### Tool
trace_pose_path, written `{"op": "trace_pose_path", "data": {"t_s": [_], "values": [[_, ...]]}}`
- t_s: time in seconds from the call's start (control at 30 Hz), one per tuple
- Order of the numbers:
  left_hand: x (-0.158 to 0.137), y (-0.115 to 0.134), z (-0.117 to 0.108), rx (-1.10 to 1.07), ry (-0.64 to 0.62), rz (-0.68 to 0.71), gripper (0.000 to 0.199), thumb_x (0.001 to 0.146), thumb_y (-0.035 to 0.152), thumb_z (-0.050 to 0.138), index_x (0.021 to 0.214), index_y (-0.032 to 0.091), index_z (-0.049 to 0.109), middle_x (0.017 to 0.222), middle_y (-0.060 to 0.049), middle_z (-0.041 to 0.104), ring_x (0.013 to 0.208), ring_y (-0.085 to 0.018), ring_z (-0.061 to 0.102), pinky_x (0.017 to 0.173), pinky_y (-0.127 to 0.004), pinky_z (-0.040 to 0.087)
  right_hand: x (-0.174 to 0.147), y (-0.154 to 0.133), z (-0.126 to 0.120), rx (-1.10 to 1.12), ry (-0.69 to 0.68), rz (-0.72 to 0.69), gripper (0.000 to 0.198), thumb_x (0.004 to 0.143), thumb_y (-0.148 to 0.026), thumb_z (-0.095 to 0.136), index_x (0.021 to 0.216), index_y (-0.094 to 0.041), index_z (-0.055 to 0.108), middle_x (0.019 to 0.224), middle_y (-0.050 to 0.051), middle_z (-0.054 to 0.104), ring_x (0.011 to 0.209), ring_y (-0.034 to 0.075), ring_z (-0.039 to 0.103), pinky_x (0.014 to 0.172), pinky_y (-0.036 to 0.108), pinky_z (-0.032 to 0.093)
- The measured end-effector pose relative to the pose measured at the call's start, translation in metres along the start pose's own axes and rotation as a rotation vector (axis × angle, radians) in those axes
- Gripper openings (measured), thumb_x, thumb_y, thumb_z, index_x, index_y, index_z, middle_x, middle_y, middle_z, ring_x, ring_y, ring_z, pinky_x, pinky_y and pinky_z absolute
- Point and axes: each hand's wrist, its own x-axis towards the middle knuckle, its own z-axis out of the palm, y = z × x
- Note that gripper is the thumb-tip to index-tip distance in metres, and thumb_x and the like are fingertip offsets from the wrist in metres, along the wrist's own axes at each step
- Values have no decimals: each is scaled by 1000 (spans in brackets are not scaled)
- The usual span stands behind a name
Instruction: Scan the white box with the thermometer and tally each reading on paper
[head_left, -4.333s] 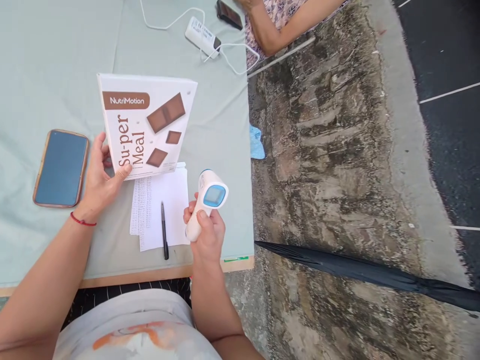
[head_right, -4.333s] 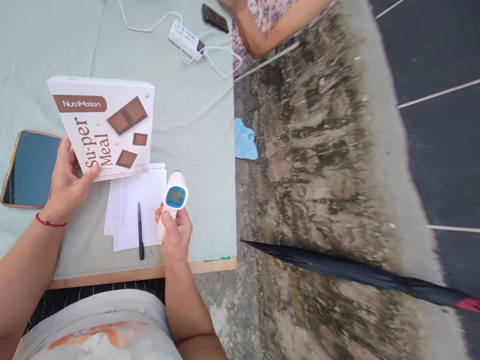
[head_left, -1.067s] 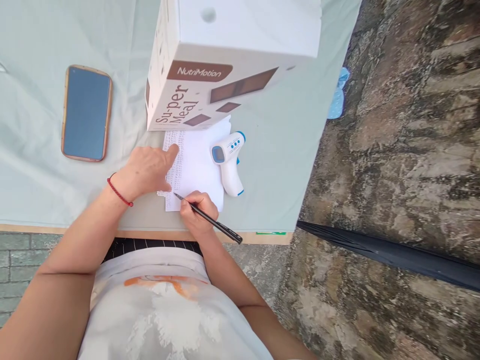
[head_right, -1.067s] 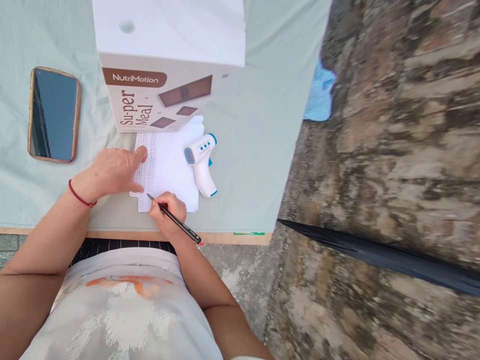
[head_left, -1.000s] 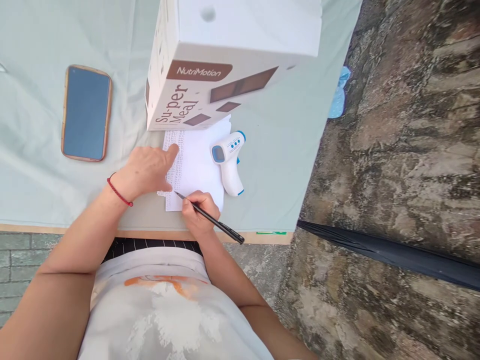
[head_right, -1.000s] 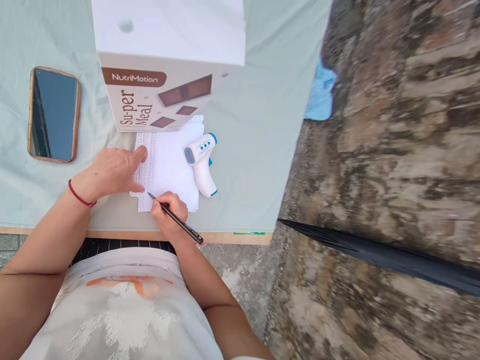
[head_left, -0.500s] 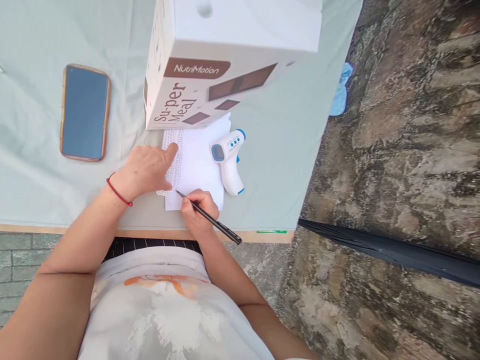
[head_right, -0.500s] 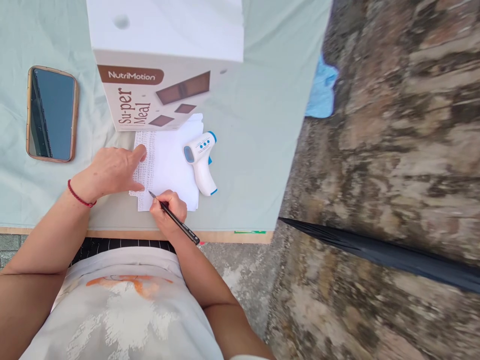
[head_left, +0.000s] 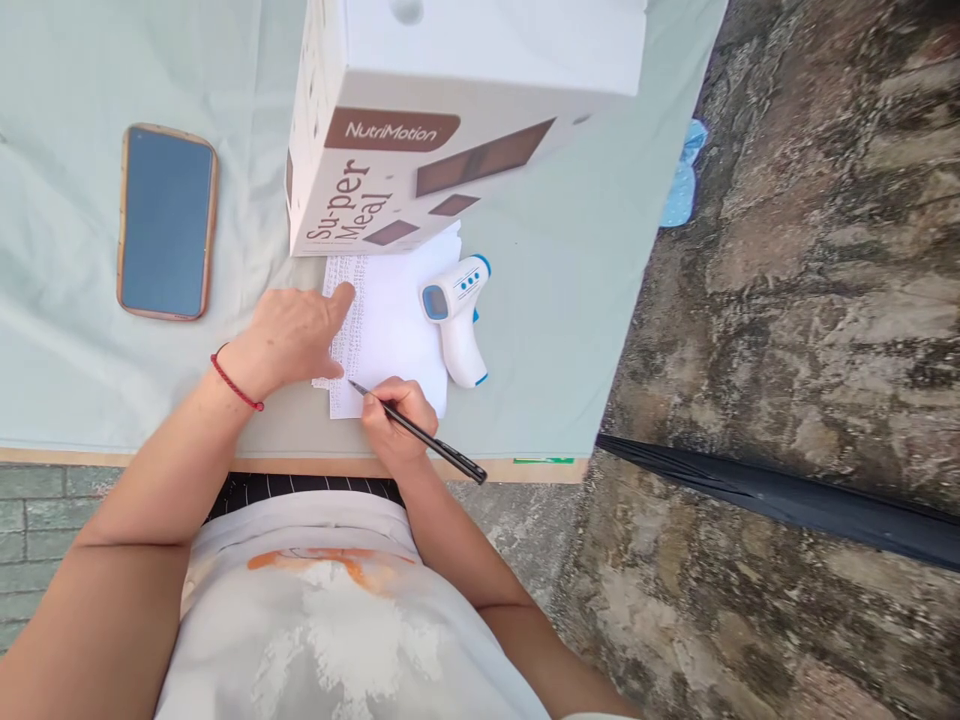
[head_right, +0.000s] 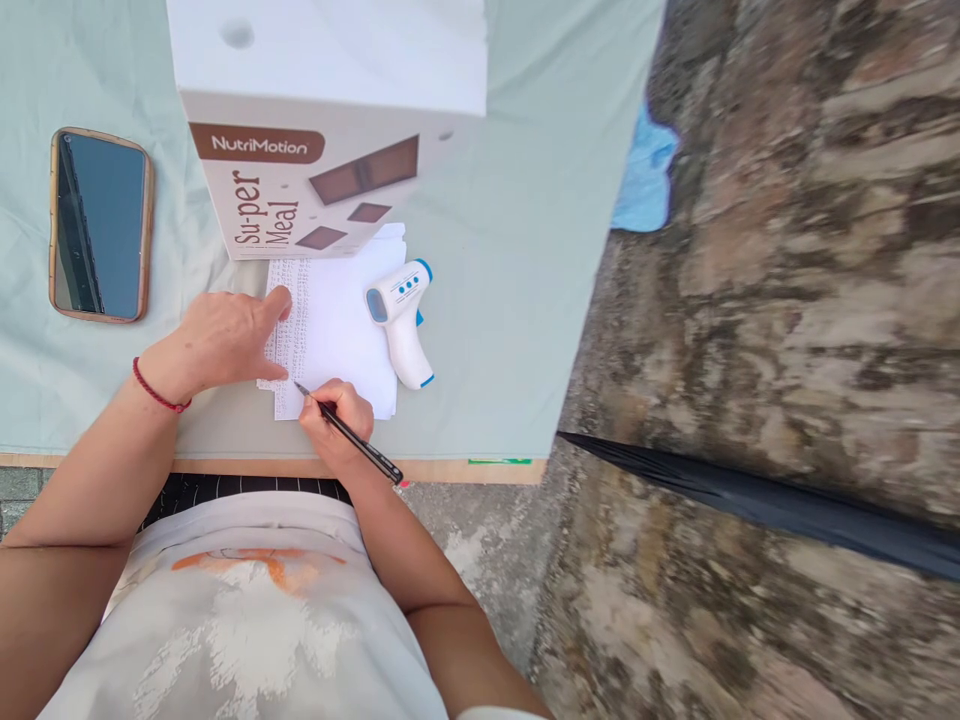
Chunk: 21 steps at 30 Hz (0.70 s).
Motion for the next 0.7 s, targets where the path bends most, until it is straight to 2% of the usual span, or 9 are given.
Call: {"op": "trace_pose_path", "data": {"t_s": [0.27, 0.4, 0.47, 0.57, 0.7], "values": [[1, -1, 1, -3, 0, 1, 65, 83, 49, 74, 132, 18, 44, 99, -11, 72, 98, -33, 70, 78, -34, 48, -6, 5, 1, 22, 39, 48, 12, 84, -27, 56, 74, -24, 51, 61, -4, 55, 51, 12, 48, 50, 26, 41], [0, 0, 1, -17, -1, -11, 66, 83, 49, 75, 132, 18, 44, 101, -12, 72, 101, -34, 70, 82, -36, 48, -9, 7, -3, 93, 56, 108, 8, 88, -30, 57, 85, -23, 59, 71, -1, 61, 58, 14, 56, 55, 28, 47], [0, 0, 1, -27, 1, -11, 66, 82, 48, 76, 132, 17, 45, 102, -13, 71, 102, -35, 69, 83, -37, 48, -8, 7, -3, 114, 58, 98, 6, 86, -28, 59, 89, -23, 61, 74, -1, 63, 60, 13, 57, 56, 27, 48], [1, 0, 1, -39, 1, -13, 66, 80, 48, 77, 131, 18, 45, 101, -13, 71, 101, -35, 70, 82, -37, 48, -6, 7, 0, 131, 52, 80, 1, 84, -24, 59, 84, -23, 58, 67, -3, 58, 54, 12, 51, 50, 25, 43], [1, 0, 1, -46, -2, -22, 65, 80, 49, 78, 129, 19, 46, 99, -12, 71, 98, -34, 70, 80, -37, 48, -2, 8, 4, 121, 25, 29, 4, 85, -21, 57, 82, -24, 54, 65, -4, 57, 51, 11, 49, 48, 25, 40]]}}
